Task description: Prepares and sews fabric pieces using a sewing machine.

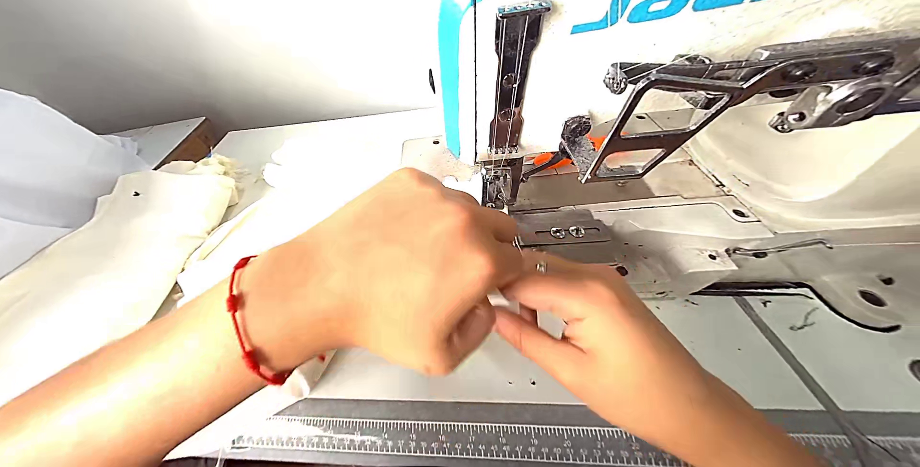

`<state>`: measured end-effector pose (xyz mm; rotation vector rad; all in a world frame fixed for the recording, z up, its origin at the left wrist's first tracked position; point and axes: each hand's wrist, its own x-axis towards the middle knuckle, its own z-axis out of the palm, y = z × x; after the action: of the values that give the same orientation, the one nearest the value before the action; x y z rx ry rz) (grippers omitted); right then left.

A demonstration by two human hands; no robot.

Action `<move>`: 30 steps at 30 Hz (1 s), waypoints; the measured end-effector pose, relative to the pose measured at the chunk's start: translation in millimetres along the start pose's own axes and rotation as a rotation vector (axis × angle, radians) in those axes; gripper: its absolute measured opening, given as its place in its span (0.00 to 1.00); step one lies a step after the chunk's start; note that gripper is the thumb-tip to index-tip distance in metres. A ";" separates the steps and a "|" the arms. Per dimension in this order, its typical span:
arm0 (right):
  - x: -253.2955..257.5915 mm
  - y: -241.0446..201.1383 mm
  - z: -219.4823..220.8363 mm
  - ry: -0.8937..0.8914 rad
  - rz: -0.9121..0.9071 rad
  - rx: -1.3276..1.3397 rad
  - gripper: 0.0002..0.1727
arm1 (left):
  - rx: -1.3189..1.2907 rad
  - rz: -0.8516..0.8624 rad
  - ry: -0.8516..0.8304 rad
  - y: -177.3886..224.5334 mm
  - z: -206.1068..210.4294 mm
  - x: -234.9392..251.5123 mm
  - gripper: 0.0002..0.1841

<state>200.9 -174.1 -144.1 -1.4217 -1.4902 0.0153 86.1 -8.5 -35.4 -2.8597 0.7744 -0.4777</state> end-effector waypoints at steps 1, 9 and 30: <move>-2.9 -0.5 0.7 -0.015 -0.002 0.047 0.16 | 0.015 -0.030 -0.028 -5.4 5.0 -1.9 0.11; -9.3 6.3 9.4 0.042 0.021 0.085 0.15 | 0.084 -0.035 -0.012 -18.4 14.7 -9.6 0.11; -10.5 6.5 12.6 0.077 0.003 0.132 0.13 | 0.076 0.041 0.019 -1.8 11.0 -2.9 0.14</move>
<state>195.1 -172.3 -160.7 -1.3047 -1.3983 0.0590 88.3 -4.8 -46.2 -2.7677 0.7983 -0.5183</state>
